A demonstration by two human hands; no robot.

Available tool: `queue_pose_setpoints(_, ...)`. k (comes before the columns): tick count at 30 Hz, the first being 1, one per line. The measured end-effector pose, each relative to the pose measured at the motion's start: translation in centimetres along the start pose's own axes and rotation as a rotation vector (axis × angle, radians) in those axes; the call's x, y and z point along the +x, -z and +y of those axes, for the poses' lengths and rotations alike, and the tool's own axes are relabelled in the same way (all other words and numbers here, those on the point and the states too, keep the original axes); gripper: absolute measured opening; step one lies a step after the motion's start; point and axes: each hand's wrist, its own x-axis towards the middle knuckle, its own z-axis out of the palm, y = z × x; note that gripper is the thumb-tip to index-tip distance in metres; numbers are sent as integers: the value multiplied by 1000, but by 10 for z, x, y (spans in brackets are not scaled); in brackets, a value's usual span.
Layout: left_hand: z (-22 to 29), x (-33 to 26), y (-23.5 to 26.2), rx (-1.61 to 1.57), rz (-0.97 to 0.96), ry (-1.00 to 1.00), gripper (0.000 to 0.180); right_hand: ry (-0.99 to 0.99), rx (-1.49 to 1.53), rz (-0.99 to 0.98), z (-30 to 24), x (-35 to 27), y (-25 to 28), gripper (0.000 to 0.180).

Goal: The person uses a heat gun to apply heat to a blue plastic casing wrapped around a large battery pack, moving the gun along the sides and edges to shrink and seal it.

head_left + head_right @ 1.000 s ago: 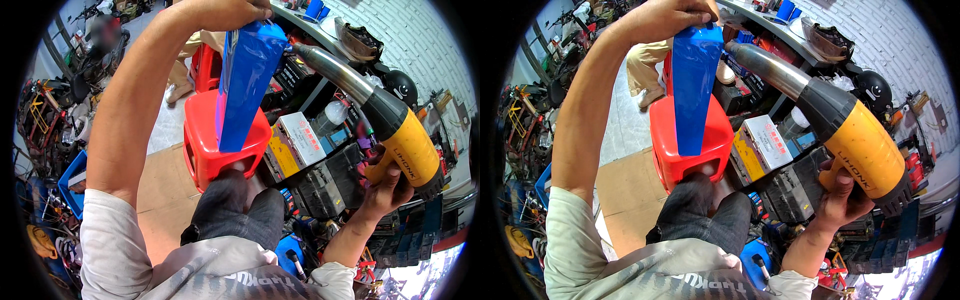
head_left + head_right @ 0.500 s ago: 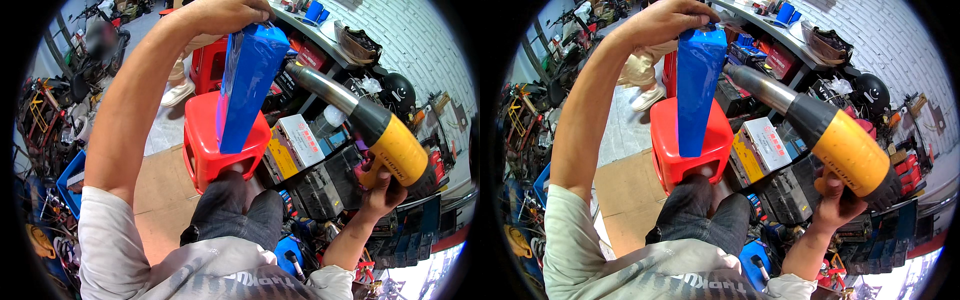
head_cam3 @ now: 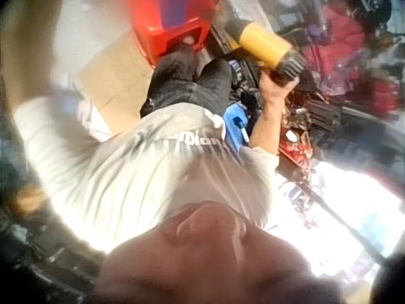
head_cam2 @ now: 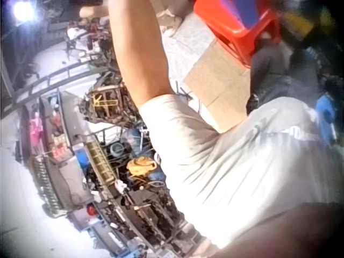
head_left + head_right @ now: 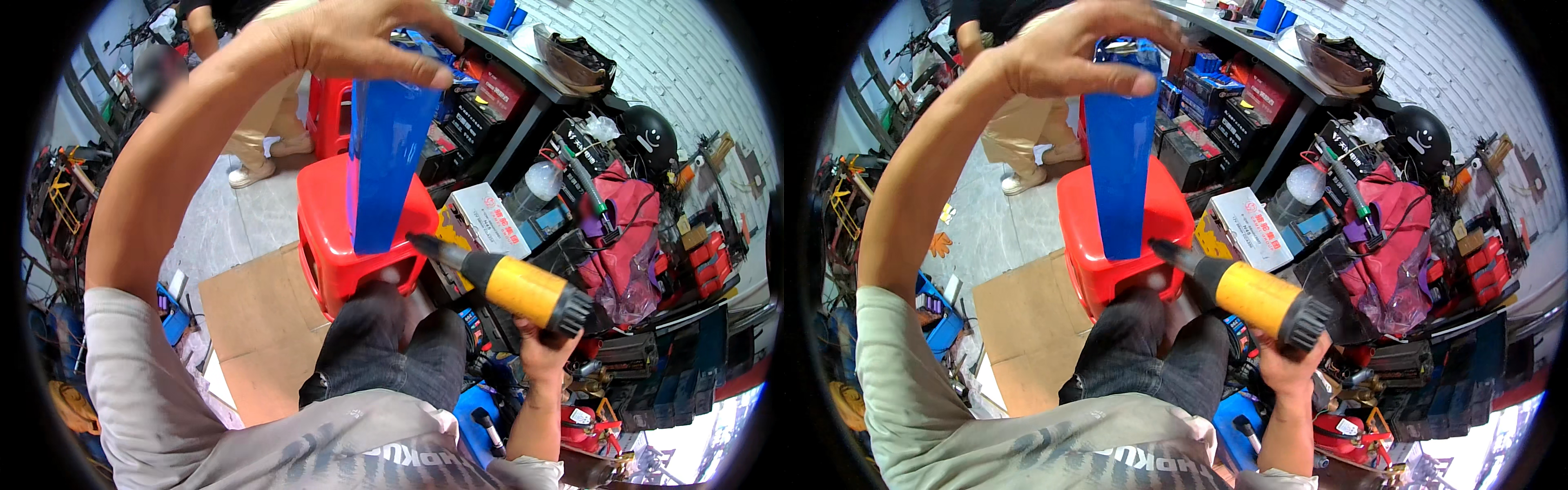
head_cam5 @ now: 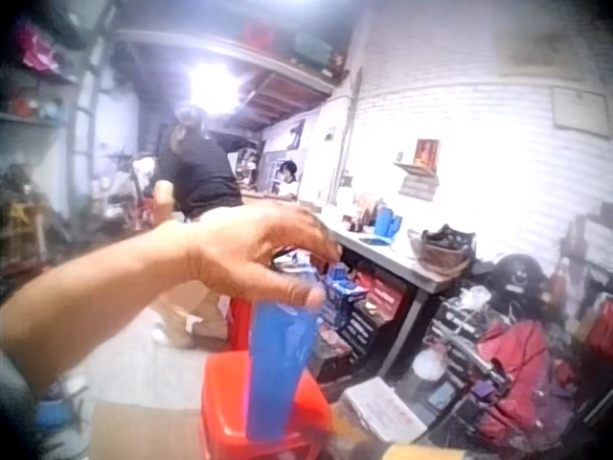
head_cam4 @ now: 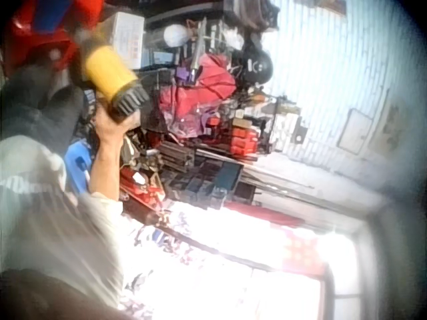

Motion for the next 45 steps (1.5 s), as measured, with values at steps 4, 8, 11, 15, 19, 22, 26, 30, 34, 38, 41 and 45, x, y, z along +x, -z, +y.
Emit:
queue_pose_setpoints(4,-6,5,-15,-219,-105,-2,51,-28,-190,-143,7,-20,16,62)
queue_pose_setpoints(8,-4,19,-32,-54,-3,259,45,-125,-147,-102,4,-36,26,60)
queue_pose_setpoints(11,14,38,-34,-12,-8,495,47,-156,-118,-12,2,-43,29,60)
queue_pose_setpoints(15,37,64,-62,308,54,498,52,-198,50,139,14,-55,20,59)
queue_pose_setpoints(19,57,86,-71,403,37,639,58,-229,107,246,21,-60,-6,40)
queue_pose_setpoints(22,62,89,-66,406,-80,615,60,-253,66,176,28,-59,-11,39)
queue_pose_setpoints(26,55,99,-69,495,-175,635,62,-313,113,133,47,-60,-19,38)
queue_pose_setpoints(30,56,94,-58,473,-237,595,62,-300,128,151,59,-60,-30,37)
queue_pose_setpoints(34,60,77,-46,404,-182,614,61,-322,61,90,65,-66,-32,34)
queue_pose_setpoints(38,59,64,-38,352,-130,559,58,-284,18,26,61,-63,-33,30)
queue_pose_setpoints(41,58,64,-41,362,-106,530,57,-161,-130,-109,70,-72,-22,36)
queue_pose_setpoints(45,59,62,-41,369,-96,523,58,-62,-281,-162,57,-65,-23,26)
